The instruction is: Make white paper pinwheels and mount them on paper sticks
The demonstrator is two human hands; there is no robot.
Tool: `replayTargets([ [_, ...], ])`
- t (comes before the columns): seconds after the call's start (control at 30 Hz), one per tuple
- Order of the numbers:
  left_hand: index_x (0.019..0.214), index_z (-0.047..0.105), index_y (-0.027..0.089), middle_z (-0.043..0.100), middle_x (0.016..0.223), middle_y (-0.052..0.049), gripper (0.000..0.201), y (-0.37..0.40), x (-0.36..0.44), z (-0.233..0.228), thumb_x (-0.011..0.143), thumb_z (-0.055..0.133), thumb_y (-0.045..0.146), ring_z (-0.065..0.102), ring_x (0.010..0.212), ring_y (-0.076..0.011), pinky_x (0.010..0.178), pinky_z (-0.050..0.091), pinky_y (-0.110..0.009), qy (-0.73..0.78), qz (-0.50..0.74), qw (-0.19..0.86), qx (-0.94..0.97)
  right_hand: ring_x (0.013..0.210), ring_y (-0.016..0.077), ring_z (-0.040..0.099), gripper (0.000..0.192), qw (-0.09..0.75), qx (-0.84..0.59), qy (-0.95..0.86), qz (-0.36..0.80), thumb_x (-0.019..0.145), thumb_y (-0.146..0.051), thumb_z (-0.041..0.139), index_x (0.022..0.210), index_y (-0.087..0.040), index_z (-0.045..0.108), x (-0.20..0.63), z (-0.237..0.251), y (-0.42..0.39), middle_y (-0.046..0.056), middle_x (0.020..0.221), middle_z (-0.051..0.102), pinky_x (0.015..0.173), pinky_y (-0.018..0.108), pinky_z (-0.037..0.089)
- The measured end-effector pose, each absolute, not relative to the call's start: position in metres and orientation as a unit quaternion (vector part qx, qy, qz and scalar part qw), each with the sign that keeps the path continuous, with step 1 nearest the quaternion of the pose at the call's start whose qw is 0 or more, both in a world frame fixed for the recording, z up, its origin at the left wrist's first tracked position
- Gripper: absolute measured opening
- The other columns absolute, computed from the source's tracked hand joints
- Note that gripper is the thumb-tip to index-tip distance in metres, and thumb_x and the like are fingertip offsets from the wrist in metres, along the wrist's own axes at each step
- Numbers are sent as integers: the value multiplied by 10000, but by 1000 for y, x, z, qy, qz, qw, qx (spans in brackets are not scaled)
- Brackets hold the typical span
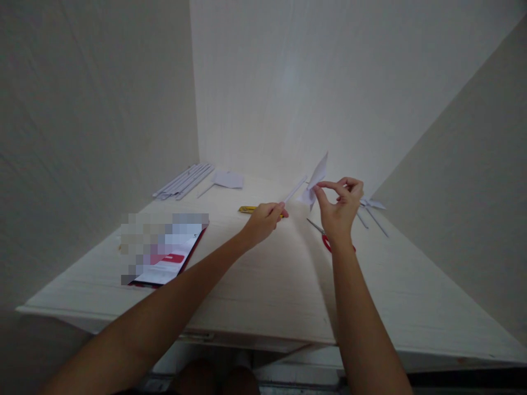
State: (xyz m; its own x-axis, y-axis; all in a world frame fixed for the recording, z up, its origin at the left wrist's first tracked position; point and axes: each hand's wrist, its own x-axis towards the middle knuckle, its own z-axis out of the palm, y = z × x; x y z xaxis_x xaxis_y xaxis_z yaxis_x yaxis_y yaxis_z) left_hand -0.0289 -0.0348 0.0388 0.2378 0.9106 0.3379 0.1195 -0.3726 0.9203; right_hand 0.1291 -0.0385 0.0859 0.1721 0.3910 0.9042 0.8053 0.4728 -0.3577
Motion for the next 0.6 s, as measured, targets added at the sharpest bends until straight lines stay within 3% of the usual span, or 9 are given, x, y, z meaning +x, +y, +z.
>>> replayTargets([
  [0.6,682,574,122,394,473,37,353,-41,-28,42,830,329,327,397,452,-86,457,290,-205,394,485,329,708,855,189,402,131,616,-478,-613,-134,688,-334,622,748,-233,680,126,81,-37,33,853,364,764,374,353],
])
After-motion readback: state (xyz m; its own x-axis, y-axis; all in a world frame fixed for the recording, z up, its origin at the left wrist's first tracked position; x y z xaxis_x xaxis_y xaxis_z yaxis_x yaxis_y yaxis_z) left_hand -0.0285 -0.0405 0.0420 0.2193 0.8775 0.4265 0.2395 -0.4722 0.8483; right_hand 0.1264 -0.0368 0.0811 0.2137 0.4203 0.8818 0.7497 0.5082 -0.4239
